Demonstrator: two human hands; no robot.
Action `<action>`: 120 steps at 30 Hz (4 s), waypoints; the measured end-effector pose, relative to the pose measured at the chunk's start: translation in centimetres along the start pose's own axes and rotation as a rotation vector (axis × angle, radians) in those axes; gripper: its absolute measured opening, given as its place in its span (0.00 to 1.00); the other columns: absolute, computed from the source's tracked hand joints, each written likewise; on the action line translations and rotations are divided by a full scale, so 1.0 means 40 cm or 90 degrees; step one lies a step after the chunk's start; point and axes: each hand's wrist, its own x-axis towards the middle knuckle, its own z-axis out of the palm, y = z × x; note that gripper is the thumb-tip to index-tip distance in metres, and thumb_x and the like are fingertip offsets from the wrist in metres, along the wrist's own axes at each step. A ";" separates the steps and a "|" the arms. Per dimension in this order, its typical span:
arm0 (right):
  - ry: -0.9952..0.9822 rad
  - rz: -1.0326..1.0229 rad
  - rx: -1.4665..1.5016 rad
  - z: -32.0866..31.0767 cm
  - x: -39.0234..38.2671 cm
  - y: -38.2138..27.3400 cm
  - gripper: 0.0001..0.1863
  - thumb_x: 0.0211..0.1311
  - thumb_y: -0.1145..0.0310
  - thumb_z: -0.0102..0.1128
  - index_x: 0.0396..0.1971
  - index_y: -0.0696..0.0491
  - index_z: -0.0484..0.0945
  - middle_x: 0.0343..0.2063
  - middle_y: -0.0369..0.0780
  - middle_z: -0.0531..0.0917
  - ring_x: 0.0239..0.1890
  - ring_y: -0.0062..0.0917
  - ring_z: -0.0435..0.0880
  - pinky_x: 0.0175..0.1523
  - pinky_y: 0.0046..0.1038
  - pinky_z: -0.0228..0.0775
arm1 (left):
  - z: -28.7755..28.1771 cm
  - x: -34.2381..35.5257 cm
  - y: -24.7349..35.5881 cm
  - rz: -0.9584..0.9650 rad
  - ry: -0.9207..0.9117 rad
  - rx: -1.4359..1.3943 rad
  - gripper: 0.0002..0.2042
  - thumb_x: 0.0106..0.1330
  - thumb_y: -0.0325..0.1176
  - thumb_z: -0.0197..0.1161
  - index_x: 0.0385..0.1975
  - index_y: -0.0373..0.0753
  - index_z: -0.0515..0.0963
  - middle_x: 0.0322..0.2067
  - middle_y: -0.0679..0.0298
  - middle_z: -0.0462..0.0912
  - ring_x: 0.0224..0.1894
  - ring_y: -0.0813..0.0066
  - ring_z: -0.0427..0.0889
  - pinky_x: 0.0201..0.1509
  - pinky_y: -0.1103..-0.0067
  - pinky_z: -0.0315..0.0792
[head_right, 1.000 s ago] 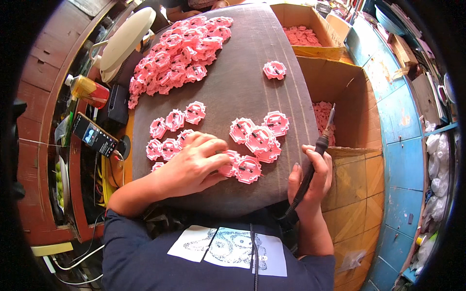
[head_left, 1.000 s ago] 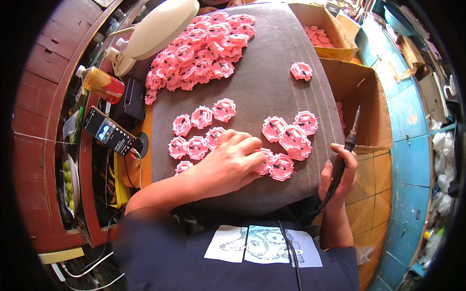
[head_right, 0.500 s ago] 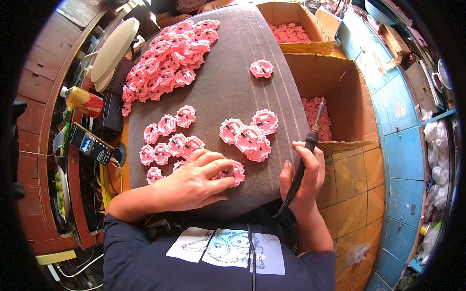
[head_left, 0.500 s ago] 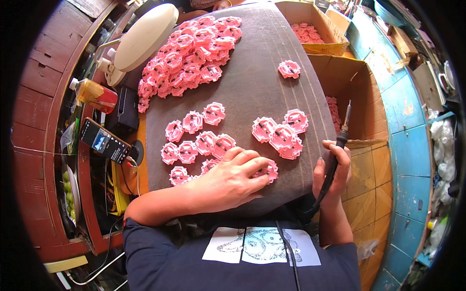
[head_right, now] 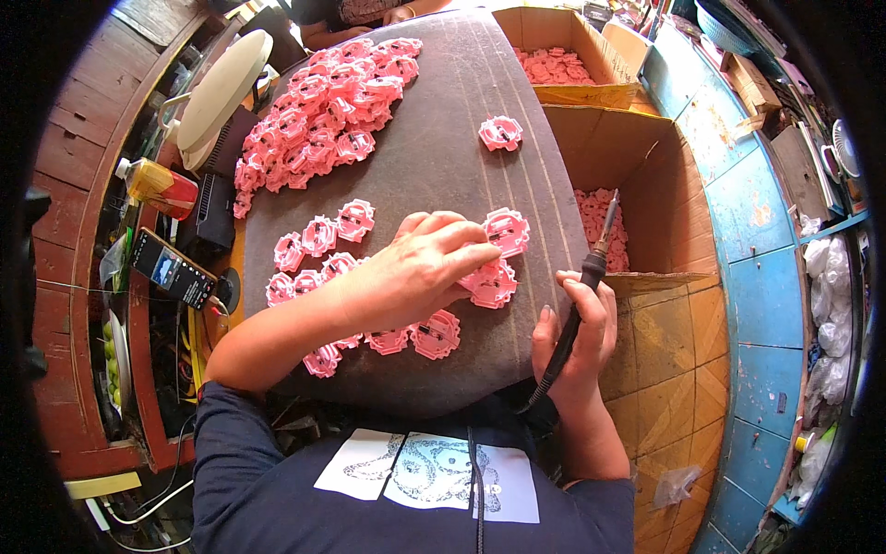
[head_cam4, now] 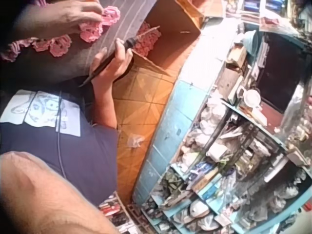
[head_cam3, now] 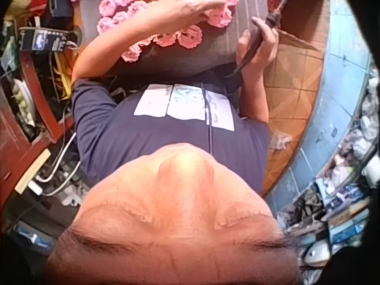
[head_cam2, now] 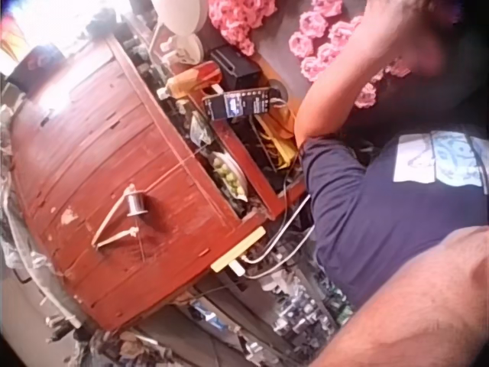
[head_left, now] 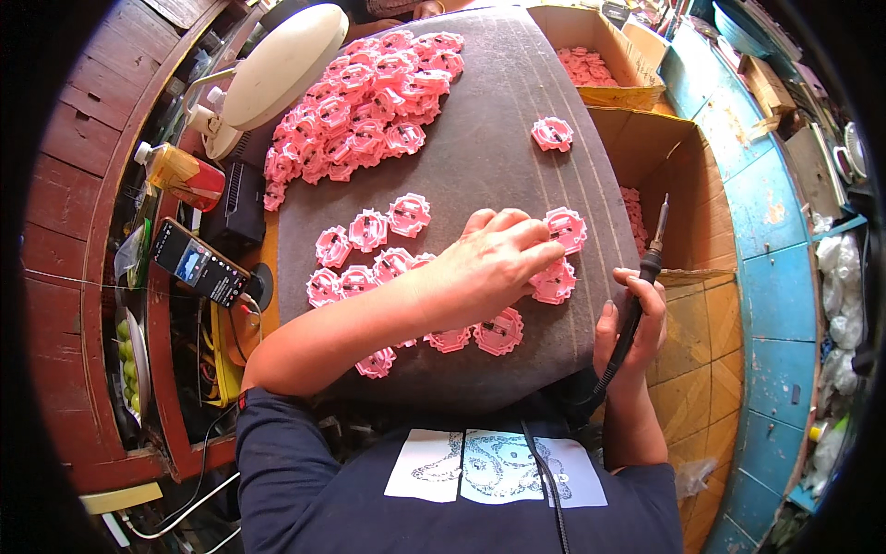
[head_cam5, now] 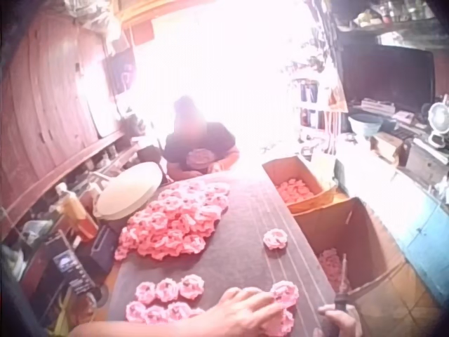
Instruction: The person uses a soldering iron to attach small metal pieces to pink plastic components on a workbench. They handle each component individually, applying heat and solder to specific points while arranging the finished items on the table.
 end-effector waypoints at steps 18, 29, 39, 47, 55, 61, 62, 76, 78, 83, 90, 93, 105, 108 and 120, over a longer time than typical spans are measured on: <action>-0.004 -0.001 0.012 0.000 -0.001 0.001 0.27 0.55 0.83 0.61 0.57 0.58 0.71 0.48 0.51 0.84 0.48 0.46 0.83 0.57 0.46 0.75 | -0.086 -0.088 -0.149 -0.074 0.082 0.045 0.23 0.57 0.34 0.79 0.53 0.43 0.80 0.55 0.58 0.80 0.60 0.53 0.78 0.66 0.60 0.69; -0.001 -0.005 0.013 0.001 -0.005 0.006 0.27 0.55 0.82 0.62 0.58 0.57 0.72 0.49 0.51 0.84 0.47 0.46 0.82 0.56 0.46 0.75 | -0.064 -0.118 -0.025 -0.012 -0.019 0.044 0.07 0.68 0.35 0.71 0.42 0.43 0.84 0.45 0.62 0.81 0.58 0.60 0.78 0.69 0.59 0.61; 0.009 -0.007 0.018 0.004 -0.007 0.010 0.27 0.55 0.81 0.62 0.58 0.57 0.72 0.49 0.51 0.84 0.47 0.47 0.82 0.56 0.46 0.75 | 0.012 -0.029 0.051 0.035 -0.016 0.029 0.24 0.60 0.37 0.75 0.58 0.47 0.80 0.59 0.57 0.76 0.66 0.53 0.72 0.68 0.56 0.65; 0.015 -0.023 0.014 0.003 -0.005 0.014 0.27 0.54 0.81 0.62 0.57 0.57 0.72 0.48 0.51 0.84 0.45 0.48 0.82 0.54 0.47 0.74 | -0.047 -0.088 0.051 0.005 -0.052 0.005 0.22 0.64 0.36 0.74 0.58 0.47 0.80 0.56 0.54 0.77 0.63 0.52 0.75 0.67 0.58 0.65; 0.014 -0.013 0.005 0.004 -0.003 0.007 0.26 0.55 0.81 0.62 0.56 0.57 0.72 0.48 0.51 0.84 0.45 0.48 0.82 0.54 0.47 0.74 | 0.033 0.059 -0.013 0.004 0.013 0.045 0.27 0.64 0.39 0.73 0.64 0.47 0.76 0.63 0.52 0.74 0.69 0.47 0.71 0.70 0.53 0.67; 0.020 -0.023 0.011 0.002 -0.003 0.013 0.26 0.55 0.80 0.62 0.56 0.57 0.72 0.48 0.51 0.84 0.45 0.48 0.82 0.55 0.47 0.74 | -0.043 -0.035 0.003 -0.008 -0.047 0.124 0.26 0.63 0.42 0.74 0.62 0.49 0.78 0.60 0.56 0.75 0.66 0.53 0.73 0.71 0.55 0.60; 0.023 -0.025 0.017 0.004 -0.004 0.014 0.26 0.54 0.80 0.62 0.56 0.57 0.72 0.48 0.51 0.84 0.45 0.48 0.82 0.55 0.47 0.74 | -0.051 -0.058 -0.003 -0.007 -0.047 0.120 0.26 0.63 0.42 0.74 0.62 0.48 0.78 0.59 0.56 0.75 0.66 0.53 0.73 0.71 0.55 0.60; 0.014 0.017 0.019 0.011 -0.009 0.002 0.24 0.55 0.81 0.59 0.55 0.59 0.73 0.47 0.51 0.84 0.48 0.46 0.82 0.58 0.45 0.76 | 0.017 0.251 -0.181 -0.198 -0.011 0.132 0.30 0.70 0.55 0.66 0.67 0.45 0.74 0.68 0.54 0.71 0.68 0.46 0.71 0.69 0.51 0.68; 0.007 0.024 0.016 0.006 -0.010 0.004 0.24 0.56 0.81 0.59 0.55 0.59 0.73 0.47 0.52 0.84 0.48 0.46 0.82 0.58 0.46 0.76 | 0.002 0.215 -0.129 -0.171 -0.067 0.100 0.28 0.72 0.55 0.63 0.65 0.45 0.75 0.67 0.53 0.72 0.68 0.46 0.71 0.70 0.49 0.64; 0.002 0.011 0.002 0.003 -0.013 0.004 0.24 0.56 0.80 0.60 0.56 0.58 0.72 0.47 0.52 0.84 0.47 0.46 0.82 0.58 0.46 0.75 | -0.020 0.090 -0.007 -0.067 -0.136 0.052 0.23 0.72 0.52 0.65 0.59 0.43 0.79 0.63 0.56 0.77 0.66 0.50 0.73 0.69 0.50 0.63; 0.006 -0.008 0.005 0.004 -0.004 0.005 0.25 0.55 0.81 0.60 0.56 0.58 0.72 0.47 0.51 0.84 0.47 0.46 0.82 0.57 0.46 0.75 | -0.127 0.198 -0.277 -0.246 0.058 0.242 0.22 0.71 0.46 0.67 0.60 0.41 0.77 0.57 0.49 0.80 0.63 0.48 0.78 0.65 0.52 0.73; 0.003 -0.002 0.007 0.004 -0.003 0.002 0.26 0.54 0.82 0.61 0.56 0.58 0.72 0.47 0.51 0.84 0.47 0.46 0.82 0.57 0.46 0.75 | -0.148 0.221 -0.411 -0.400 0.087 0.382 0.25 0.72 0.46 0.66 0.64 0.41 0.75 0.58 0.48 0.80 0.64 0.46 0.77 0.65 0.52 0.72; 0.017 -0.020 0.022 0.007 -0.005 0.009 0.26 0.54 0.83 0.60 0.56 0.58 0.71 0.47 0.52 0.84 0.46 0.46 0.82 0.55 0.46 0.75 | -0.064 0.168 -0.424 -0.288 0.122 0.352 0.17 0.70 0.34 0.61 0.57 0.43 0.80 0.51 0.51 0.82 0.58 0.48 0.80 0.58 0.54 0.73; 0.014 -0.020 0.022 0.004 -0.003 0.006 0.26 0.53 0.83 0.61 0.55 0.58 0.71 0.47 0.52 0.84 0.46 0.46 0.82 0.55 0.46 0.75 | -0.042 0.133 -0.363 -0.197 0.165 0.285 0.15 0.73 0.34 0.62 0.57 0.41 0.80 0.50 0.54 0.82 0.55 0.49 0.80 0.59 0.54 0.72; 0.001 -0.009 0.004 -0.001 0.001 0.001 0.27 0.53 0.83 0.61 0.56 0.57 0.72 0.47 0.52 0.84 0.46 0.47 0.82 0.55 0.47 0.75 | -0.015 0.079 -0.102 -0.013 0.069 0.062 0.25 0.68 0.36 0.67 0.65 0.38 0.76 0.64 0.50 0.75 0.70 0.46 0.72 0.73 0.55 0.64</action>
